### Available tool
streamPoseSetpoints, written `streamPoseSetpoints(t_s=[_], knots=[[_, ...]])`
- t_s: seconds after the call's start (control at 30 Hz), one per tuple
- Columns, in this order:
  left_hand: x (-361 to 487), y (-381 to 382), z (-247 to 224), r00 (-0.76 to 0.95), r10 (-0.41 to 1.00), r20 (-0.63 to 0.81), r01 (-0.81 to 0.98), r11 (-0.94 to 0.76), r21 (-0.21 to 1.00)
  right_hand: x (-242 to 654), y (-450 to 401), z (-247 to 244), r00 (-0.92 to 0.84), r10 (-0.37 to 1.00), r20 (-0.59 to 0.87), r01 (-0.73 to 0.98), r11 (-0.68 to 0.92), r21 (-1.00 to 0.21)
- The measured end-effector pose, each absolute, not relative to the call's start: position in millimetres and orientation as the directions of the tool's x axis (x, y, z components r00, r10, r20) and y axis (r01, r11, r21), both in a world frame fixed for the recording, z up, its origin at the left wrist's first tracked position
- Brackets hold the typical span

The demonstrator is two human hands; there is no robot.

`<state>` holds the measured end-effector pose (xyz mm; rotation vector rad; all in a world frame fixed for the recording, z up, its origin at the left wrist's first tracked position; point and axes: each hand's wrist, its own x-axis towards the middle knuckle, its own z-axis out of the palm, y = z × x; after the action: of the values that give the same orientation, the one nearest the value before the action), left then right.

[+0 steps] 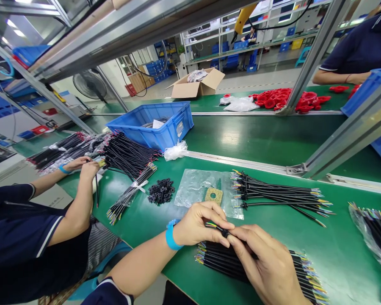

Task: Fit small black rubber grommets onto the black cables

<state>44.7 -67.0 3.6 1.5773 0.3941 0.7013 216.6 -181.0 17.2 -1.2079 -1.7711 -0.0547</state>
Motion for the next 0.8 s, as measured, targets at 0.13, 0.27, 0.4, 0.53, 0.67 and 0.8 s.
streamPoseSetpoints(t_s=[0.13, 0.27, 0.4, 0.53, 0.67, 0.8], knots=[[45, -66, 3, 0.745, 0.609, 0.273, -0.207, -0.178, 0.962, 221, -182, 13, -0.116, 0.671, 0.733, 0.816, 0.485, -0.315], [43, -63, 4, 0.783, 0.576, 0.236, -0.213, -0.109, 0.971, 224, -184, 12, -0.146, 0.656, 0.740, 0.854, 0.461, -0.241], [28, -43, 11, 0.653, 0.694, 0.303, -0.295, -0.136, 0.946, 241, -187, 16, -0.168, 0.632, 0.757, 0.913, 0.388, -0.121], [3, -10, 18, 0.006, 0.960, 0.279, -0.430, -0.249, 0.868, 271, -185, 15, -0.109, 0.647, 0.755, 0.974, 0.221, -0.049], [-12, 11, 21, -0.314, 0.934, 0.169, -0.512, -0.316, 0.799, 294, -169, 3, -0.130, 0.682, 0.720, 0.984, 0.177, 0.010], [-15, 14, 22, -0.336, 0.927, 0.168, -0.519, -0.331, 0.788, 309, -147, -12, -0.251, 0.736, 0.629, 0.965, 0.245, 0.098]])
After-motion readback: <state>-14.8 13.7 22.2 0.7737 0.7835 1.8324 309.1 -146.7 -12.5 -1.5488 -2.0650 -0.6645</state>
